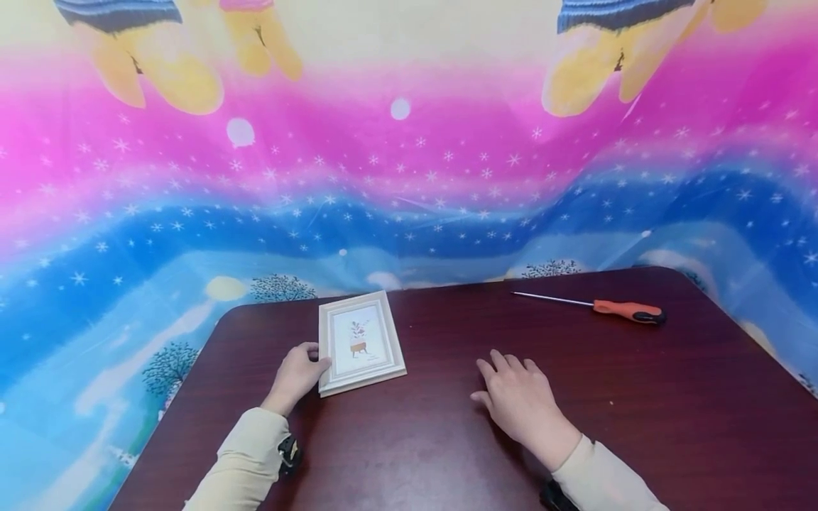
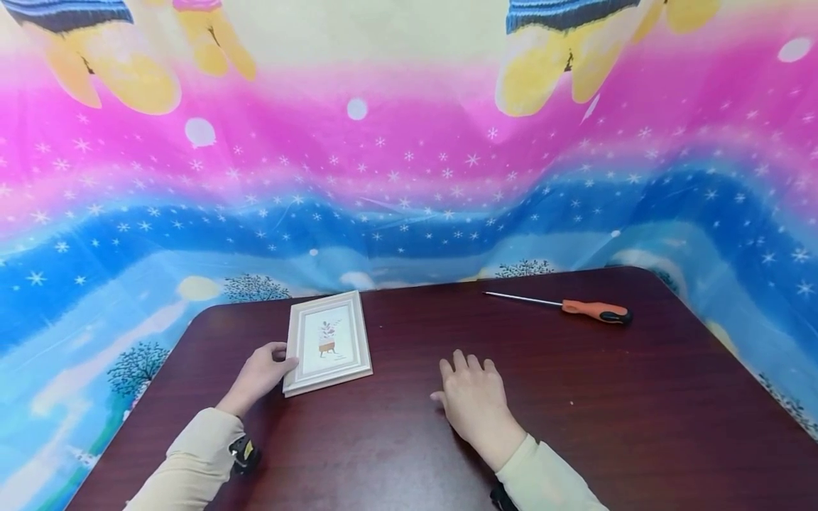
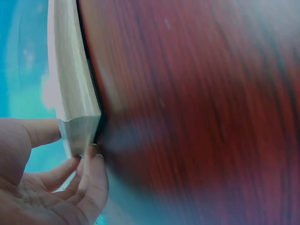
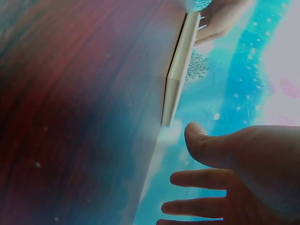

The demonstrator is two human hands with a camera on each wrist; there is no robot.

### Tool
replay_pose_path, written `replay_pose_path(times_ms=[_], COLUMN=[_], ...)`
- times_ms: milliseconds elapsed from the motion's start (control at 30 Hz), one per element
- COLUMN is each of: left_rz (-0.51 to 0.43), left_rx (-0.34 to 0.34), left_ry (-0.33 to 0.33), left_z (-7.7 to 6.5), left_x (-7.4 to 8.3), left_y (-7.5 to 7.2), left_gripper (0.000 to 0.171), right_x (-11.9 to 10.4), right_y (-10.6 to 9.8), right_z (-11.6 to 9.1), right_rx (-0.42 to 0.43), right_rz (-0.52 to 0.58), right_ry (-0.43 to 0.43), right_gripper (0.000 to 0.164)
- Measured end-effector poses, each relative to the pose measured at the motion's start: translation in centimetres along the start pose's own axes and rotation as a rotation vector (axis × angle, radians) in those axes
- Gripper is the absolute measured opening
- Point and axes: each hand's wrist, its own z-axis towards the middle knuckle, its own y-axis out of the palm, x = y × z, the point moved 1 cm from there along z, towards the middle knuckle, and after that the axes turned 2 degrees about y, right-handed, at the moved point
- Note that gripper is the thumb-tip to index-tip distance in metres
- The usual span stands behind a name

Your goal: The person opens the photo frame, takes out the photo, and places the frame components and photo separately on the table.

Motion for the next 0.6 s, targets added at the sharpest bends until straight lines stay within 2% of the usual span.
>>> replay_pose_path(times_ms=[133, 600], left_rz=[0.012, -0.04], left_rx=[-0.005, -0.001], left_ry=[0.021, 0.055], left_z=[-0.2, -0.4], left_x=[0.7, 3.1], left_y=[0.6, 2.7], left_gripper=[0.05, 0.051], right_x=[0.0, 0.1], right_y=[0.0, 0.2], right_z=[0.0, 0.0], right_rx=[-0.01, 0.016], right_rz=[0.003, -0.001], right_ry=[0.002, 0.003], right_gripper=[0.051, 0.05])
